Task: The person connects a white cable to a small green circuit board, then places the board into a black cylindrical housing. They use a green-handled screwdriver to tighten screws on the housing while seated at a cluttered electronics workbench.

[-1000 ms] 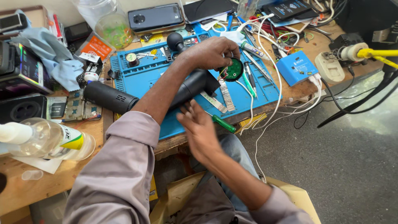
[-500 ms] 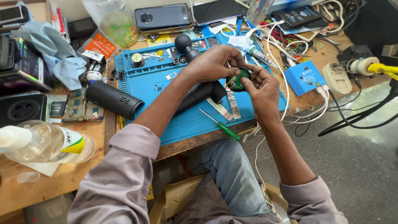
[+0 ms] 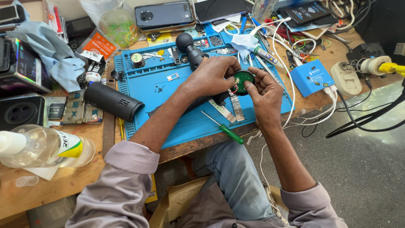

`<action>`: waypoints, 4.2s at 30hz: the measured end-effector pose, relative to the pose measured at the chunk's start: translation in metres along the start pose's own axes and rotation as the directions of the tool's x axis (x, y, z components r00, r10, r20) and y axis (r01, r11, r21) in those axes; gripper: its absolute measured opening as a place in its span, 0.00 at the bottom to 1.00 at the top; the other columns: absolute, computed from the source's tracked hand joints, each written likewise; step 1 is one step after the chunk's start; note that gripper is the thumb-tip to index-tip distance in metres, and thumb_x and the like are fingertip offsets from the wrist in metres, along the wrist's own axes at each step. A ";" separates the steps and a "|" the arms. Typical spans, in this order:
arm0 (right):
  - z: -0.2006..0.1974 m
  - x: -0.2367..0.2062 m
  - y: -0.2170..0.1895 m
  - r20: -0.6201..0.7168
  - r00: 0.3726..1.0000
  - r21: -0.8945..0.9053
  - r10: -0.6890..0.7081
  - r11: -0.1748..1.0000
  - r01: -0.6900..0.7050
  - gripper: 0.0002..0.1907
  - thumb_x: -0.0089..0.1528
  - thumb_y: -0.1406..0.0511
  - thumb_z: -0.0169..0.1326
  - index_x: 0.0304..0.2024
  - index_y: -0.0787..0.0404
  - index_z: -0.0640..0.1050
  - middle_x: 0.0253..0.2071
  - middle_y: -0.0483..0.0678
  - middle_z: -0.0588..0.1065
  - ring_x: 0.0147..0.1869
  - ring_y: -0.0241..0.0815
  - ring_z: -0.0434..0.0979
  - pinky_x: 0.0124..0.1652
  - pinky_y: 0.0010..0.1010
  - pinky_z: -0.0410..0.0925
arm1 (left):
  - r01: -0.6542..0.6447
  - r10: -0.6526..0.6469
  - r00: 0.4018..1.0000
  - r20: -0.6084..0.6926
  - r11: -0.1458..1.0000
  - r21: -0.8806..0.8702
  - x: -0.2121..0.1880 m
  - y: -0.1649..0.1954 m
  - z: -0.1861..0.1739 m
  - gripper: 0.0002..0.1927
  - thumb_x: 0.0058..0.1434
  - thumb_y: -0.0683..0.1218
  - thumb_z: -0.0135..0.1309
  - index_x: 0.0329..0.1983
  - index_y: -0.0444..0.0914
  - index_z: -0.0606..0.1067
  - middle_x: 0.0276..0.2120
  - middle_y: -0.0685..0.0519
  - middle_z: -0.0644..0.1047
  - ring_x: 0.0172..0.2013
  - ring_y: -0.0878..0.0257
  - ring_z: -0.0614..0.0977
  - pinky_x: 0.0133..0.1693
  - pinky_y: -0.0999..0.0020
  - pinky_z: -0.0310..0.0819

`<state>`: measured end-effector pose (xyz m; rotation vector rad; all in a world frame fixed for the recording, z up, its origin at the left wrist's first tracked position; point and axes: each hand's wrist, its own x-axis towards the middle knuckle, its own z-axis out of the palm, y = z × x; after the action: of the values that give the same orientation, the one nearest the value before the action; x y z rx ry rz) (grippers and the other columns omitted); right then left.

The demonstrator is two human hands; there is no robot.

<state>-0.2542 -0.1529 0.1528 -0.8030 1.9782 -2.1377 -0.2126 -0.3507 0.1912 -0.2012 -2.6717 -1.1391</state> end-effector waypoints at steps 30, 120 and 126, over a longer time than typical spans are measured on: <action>-0.010 0.008 0.010 0.064 0.995 0.031 0.070 0.997 -0.072 0.20 0.64 0.76 0.58 0.59 0.71 0.75 0.46 0.50 0.80 0.48 0.33 0.81 0.48 0.23 0.76 | 0.013 -0.021 0.998 0.065 0.992 0.127 -0.008 -0.005 0.019 0.27 0.56 0.56 0.56 0.57 0.44 0.69 0.31 0.49 0.81 0.43 0.51 0.81 0.63 0.40 0.46; 0.140 -0.080 -0.002 0.772 0.594 -0.523 -0.226 0.307 0.795 0.11 0.53 0.69 0.56 0.39 0.65 0.78 0.42 0.56 0.74 0.44 0.52 0.77 0.39 0.40 0.73 | -0.107 0.160 0.968 0.192 0.960 -0.260 0.060 -0.054 0.026 0.16 0.61 0.48 0.56 0.48 0.34 0.77 0.30 0.50 0.81 0.31 0.65 0.80 0.36 0.64 0.75; 0.125 -0.082 -0.014 0.777 0.597 -0.528 -0.203 0.308 0.792 0.11 0.51 0.69 0.56 0.36 0.66 0.77 0.40 0.55 0.72 0.46 0.53 0.73 0.44 0.40 0.71 | -0.089 0.133 0.979 0.157 0.962 -0.259 0.050 -0.041 0.023 0.12 0.62 0.45 0.56 0.45 0.33 0.77 0.24 0.53 0.78 0.26 0.70 0.75 0.29 0.66 0.70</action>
<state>-0.1237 -0.2273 0.1421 -2.2443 2.4768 -0.5158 -0.2734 -0.3603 0.1609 -0.5103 -2.6125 -1.4823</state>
